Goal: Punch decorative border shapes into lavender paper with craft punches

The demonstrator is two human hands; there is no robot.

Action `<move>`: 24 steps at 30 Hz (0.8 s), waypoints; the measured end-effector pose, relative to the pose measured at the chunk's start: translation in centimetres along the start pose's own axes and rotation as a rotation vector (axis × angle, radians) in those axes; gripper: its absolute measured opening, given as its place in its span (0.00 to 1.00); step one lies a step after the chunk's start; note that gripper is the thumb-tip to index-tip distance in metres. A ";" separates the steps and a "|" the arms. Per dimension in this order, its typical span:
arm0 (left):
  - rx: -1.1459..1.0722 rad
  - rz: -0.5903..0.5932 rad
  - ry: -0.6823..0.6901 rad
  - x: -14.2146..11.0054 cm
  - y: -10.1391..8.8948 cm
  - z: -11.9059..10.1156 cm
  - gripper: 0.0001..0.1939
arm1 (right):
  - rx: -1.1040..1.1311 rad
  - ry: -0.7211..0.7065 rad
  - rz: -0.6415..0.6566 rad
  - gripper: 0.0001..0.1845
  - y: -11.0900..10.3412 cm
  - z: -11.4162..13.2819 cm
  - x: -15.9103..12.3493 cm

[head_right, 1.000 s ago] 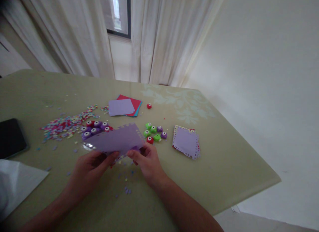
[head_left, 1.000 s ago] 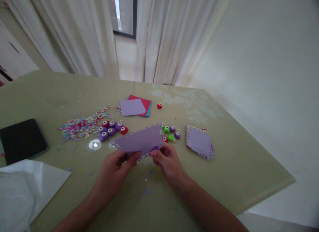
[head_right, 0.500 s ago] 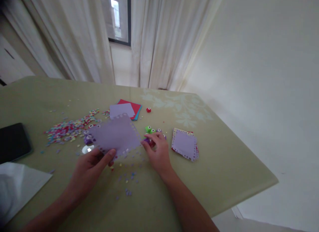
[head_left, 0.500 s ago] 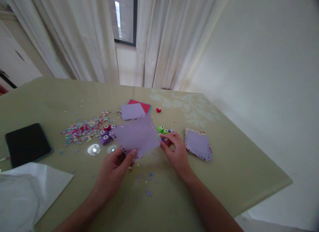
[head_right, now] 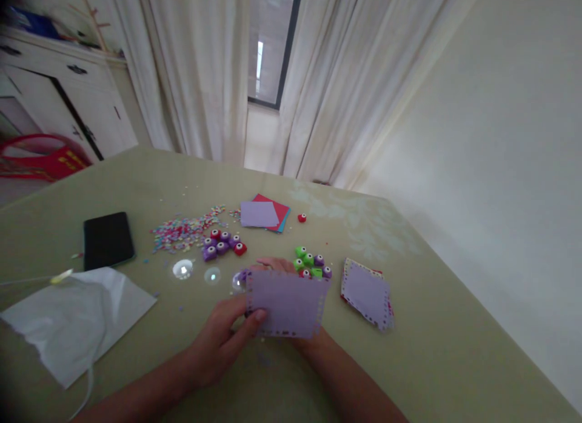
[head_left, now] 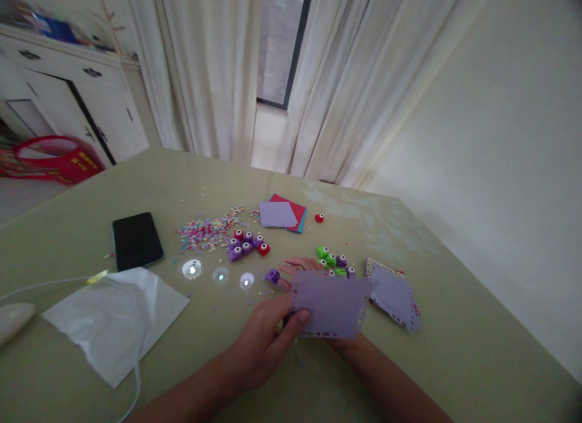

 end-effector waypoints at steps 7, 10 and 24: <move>0.098 -0.057 0.470 -1.0 -0.5 -3.3 0.14 | -0.747 -0.478 0.315 0.29 10.4 3.5 4.4; 0.101 -0.036 0.528 -1.4 -0.3 -3.8 0.13 | -0.844 -0.552 0.372 0.27 11.7 3.1 4.5; 0.093 -0.179 0.278 -0.8 -1.4 -2.0 0.18 | -0.941 -0.572 0.379 0.23 11.4 2.7 4.7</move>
Point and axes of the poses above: each hand's wrist, its own x-axis towards the middle knuckle, its own y-axis out of the palm, z = x × y, the point moved 7 cm from there along x, towards the middle knuckle, and after that the axes turned 9 degrees about -z, right-handed, at the moved point
